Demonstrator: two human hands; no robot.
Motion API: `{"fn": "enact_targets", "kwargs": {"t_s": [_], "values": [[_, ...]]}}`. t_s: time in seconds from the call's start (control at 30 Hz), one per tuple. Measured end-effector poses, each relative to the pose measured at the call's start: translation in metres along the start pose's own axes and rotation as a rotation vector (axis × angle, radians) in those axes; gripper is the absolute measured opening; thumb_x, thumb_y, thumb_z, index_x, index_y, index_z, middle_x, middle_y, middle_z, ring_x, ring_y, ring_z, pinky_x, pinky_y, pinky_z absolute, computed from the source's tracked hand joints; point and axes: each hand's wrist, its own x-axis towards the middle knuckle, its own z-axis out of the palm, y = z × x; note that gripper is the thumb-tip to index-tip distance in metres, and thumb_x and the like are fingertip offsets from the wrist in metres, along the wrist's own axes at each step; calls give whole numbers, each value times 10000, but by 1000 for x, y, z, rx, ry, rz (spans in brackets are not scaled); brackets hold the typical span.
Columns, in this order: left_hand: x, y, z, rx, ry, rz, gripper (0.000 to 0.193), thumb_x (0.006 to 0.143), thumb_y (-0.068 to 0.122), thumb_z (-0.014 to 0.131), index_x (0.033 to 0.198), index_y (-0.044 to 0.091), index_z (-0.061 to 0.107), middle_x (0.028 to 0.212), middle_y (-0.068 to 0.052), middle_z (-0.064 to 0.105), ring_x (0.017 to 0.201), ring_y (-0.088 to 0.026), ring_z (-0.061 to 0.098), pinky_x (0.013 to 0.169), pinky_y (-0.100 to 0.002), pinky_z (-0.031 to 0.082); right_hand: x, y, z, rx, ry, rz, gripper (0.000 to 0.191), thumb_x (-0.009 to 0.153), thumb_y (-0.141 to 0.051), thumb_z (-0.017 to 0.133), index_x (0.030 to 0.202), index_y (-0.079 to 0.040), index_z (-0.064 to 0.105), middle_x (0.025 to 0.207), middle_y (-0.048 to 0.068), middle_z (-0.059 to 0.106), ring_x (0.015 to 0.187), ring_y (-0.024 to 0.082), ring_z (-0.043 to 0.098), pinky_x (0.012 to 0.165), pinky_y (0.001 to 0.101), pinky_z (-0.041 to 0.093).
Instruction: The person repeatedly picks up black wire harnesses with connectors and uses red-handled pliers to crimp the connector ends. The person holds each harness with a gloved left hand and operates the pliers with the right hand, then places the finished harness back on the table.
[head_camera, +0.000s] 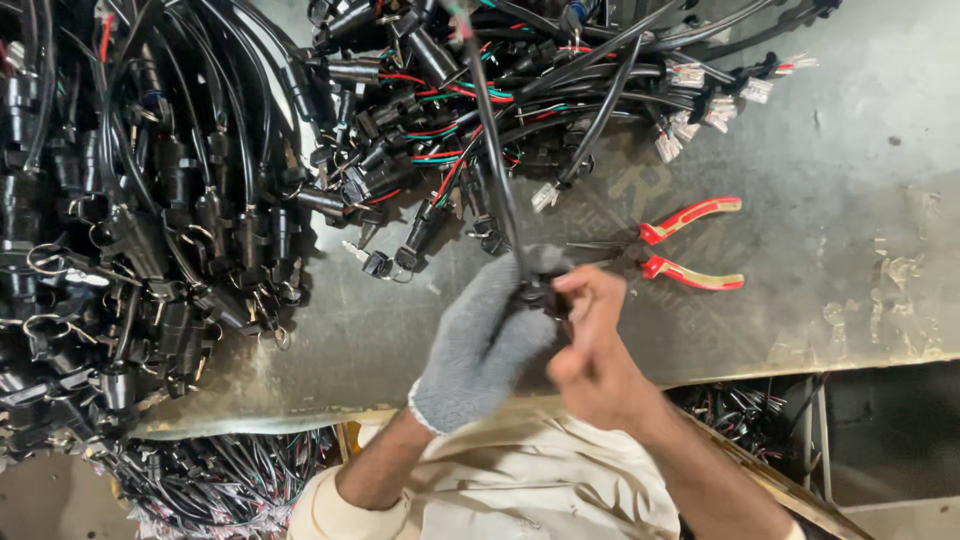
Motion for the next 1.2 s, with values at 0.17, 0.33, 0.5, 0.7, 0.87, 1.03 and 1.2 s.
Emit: {"fn": "enact_targets", "kwargs": {"t_s": [0.17,0.33,0.5,0.7,0.87,1.03,1.2], "values": [[-13,3,-16,-333,82,-112,224,1074,89,573,1286,22,547,1069,-66,602,853,-119,544,763,-273,492,38,-64,-67,-1056,85,-263,873,728,-617,835,1355,-63,583,1414,134,504,1298,361,488,1097,551,337],[-10,5,-16,-48,-8,175,231,1073,60,591,1292,11,536,1186,-82,579,978,-138,571,884,-288,516,29,-38,-96,-1272,94,-121,625,806,-498,845,1264,-113,664,1271,89,556,1208,346,538,1061,526,343],[-6,19,-10,-150,-118,-4,214,1063,69,603,1268,12,592,1150,-72,614,924,-119,583,825,-275,521,4,-14,-87,0,355,215,505,944,-503,631,1154,-44,648,1059,50,616,988,206,609,870,388,442],[-13,44,-6,-298,-137,-164,368,1117,256,516,1401,26,559,1042,-31,613,862,-78,544,767,-233,483,9,-40,-50,321,-47,294,378,844,-65,785,1181,18,635,1020,130,723,950,289,694,850,414,591],[-25,50,8,-435,109,-305,553,1057,316,548,1523,45,429,962,-7,594,733,-82,505,615,-220,417,43,-63,-31,-631,-48,-367,430,650,-6,769,1047,-28,605,1122,143,711,1186,372,672,962,421,558],[-29,46,-1,-277,5,-284,506,1108,341,524,1494,18,465,1015,2,580,799,-84,511,670,-229,459,54,-79,-26,-784,-73,-327,374,655,-190,858,914,-52,626,950,108,703,883,321,681,749,423,533],[-18,52,-2,-196,-26,-402,543,1094,331,502,1546,36,455,893,-6,568,733,-78,488,627,-237,459,54,-68,-21,-993,-135,-116,439,663,-355,934,738,-76,604,763,71,665,742,300,681,623,447,501]]}}
